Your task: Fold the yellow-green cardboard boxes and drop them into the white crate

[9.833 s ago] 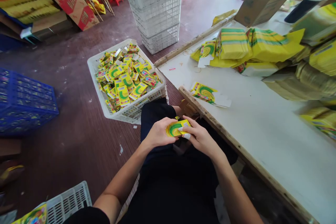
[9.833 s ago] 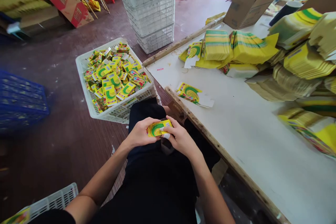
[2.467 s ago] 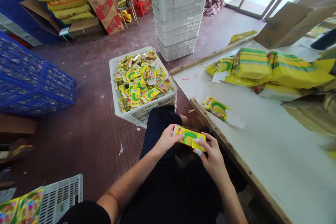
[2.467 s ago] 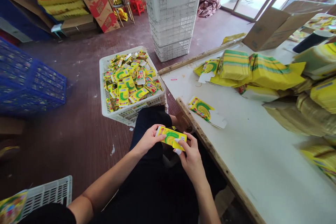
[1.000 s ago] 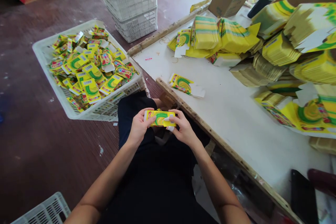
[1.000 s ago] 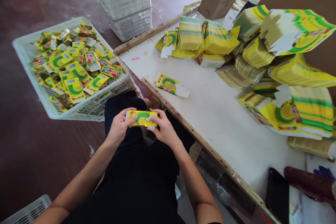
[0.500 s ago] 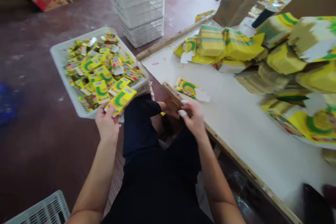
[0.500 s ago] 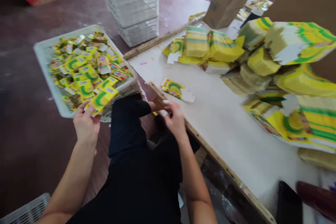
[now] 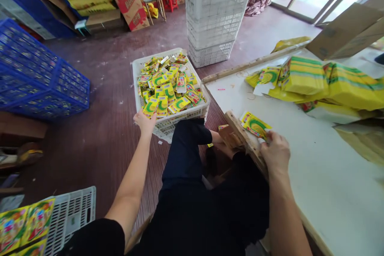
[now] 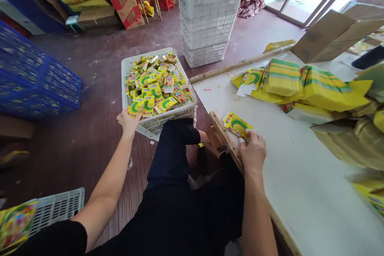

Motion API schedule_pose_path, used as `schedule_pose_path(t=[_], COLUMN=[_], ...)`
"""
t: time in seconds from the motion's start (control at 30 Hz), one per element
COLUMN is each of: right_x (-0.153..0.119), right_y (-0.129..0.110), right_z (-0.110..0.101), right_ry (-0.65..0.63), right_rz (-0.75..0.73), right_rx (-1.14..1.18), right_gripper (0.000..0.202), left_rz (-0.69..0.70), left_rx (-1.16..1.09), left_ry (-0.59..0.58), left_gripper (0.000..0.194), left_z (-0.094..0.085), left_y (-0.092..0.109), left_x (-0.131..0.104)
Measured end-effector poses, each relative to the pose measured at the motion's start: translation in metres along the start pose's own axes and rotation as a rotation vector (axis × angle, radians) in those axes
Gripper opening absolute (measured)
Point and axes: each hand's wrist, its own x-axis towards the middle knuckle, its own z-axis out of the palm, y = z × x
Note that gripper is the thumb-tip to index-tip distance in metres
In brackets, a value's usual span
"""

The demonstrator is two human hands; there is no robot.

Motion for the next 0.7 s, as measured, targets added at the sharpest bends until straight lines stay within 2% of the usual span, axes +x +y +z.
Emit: schedule_pose_path(t=[0.07, 0.13, 0.27, 0.43, 0.57, 0.63, 0.7], right_x=[0.001, 0.002, 0.003, 0.004, 0.003, 0.004, 0.005], right_y=[0.001, 0.002, 0.004, 0.000, -0.006, -0.009, -0.011], right_z=[0.001, 0.002, 0.003, 0.000, -0.006, -0.010, -0.015], right_ry=[-0.004, -0.005, 0.026, 0.037, 0.050, 0.091, 0.176], right_rz=[0.002, -0.003, -0.002, 0.022, 0.048, 0.096, 0.174], right_rx=[-0.006, -0.004, 0.016, 0.086, 0.146, 0.188, 0.257], right_gripper=[0.027, 0.026, 0.024, 0.030, 0.034, 0.034, 0.036], left_rz=[0.141, 0.255, 0.219, 0.199, 0.226, 0.302, 0.385], left_rx=[0.203, 0.423, 0.562, 0.526, 0.392, 0.264, 0.083], left_ry=[-0.019, -0.075, -0.091, -0.030, 0.002, -0.030, -0.136], left_gripper=[0.061, 0.052, 0.041, 0.058, 0.062, 0.056, 0.048], left_z=[-0.002, -0.001, 0.006, 0.008, 0.007, 0.007, 0.008], left_y=[0.003, 0.006, 0.006, 0.006, 0.010, 0.012, 0.013], left_x=[-0.004, -0.005, -0.001, -0.001, -0.014, -0.028, -0.048])
